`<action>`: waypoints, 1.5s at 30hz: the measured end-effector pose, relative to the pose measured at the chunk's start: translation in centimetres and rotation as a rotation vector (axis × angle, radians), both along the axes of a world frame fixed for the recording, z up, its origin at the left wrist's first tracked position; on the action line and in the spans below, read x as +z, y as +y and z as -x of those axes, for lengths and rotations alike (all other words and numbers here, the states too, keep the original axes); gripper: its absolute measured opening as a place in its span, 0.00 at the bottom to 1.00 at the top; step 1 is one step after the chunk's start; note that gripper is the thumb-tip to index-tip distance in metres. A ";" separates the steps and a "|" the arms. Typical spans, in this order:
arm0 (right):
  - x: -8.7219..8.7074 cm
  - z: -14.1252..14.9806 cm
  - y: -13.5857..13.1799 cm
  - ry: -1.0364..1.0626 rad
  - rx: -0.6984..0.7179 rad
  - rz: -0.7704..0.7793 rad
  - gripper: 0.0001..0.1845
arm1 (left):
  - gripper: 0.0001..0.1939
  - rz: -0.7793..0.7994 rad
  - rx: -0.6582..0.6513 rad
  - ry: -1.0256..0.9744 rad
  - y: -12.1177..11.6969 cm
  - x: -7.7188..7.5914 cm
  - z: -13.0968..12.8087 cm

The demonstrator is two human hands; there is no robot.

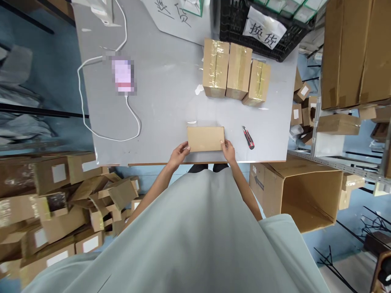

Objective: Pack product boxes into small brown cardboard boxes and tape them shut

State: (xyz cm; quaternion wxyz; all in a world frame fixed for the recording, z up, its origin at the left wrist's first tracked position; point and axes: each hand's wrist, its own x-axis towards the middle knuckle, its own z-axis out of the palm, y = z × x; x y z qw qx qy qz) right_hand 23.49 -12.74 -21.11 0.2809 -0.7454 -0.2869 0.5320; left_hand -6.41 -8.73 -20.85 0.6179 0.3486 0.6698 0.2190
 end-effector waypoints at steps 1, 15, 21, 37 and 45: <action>0.2 0.2 0.1 0.011 -0.037 0.008 0.47 | 0.37 0.002 -0.003 -0.021 0.1 0.1 -0.1; 4.3 -1.8 1.5 -0.249 0.129 -0.251 0.33 | 0.28 -0.316 -0.127 0.160 3.5 4.2 -0.2; 3.4 -1.3 3.5 -0.300 0.218 -0.227 0.22 | 0.20 -0.289 -0.192 0.338 5.1 4.0 -0.3; -0.8 -2.9 2.2 -0.089 0.041 -0.128 0.34 | 0.38 -0.034 0.115 0.119 4.4 -0.1 2.0; -2.5 -1.4 2.8 0.038 0.145 -0.190 0.45 | 0.41 -0.184 -0.120 -0.031 5.2 0.4 0.0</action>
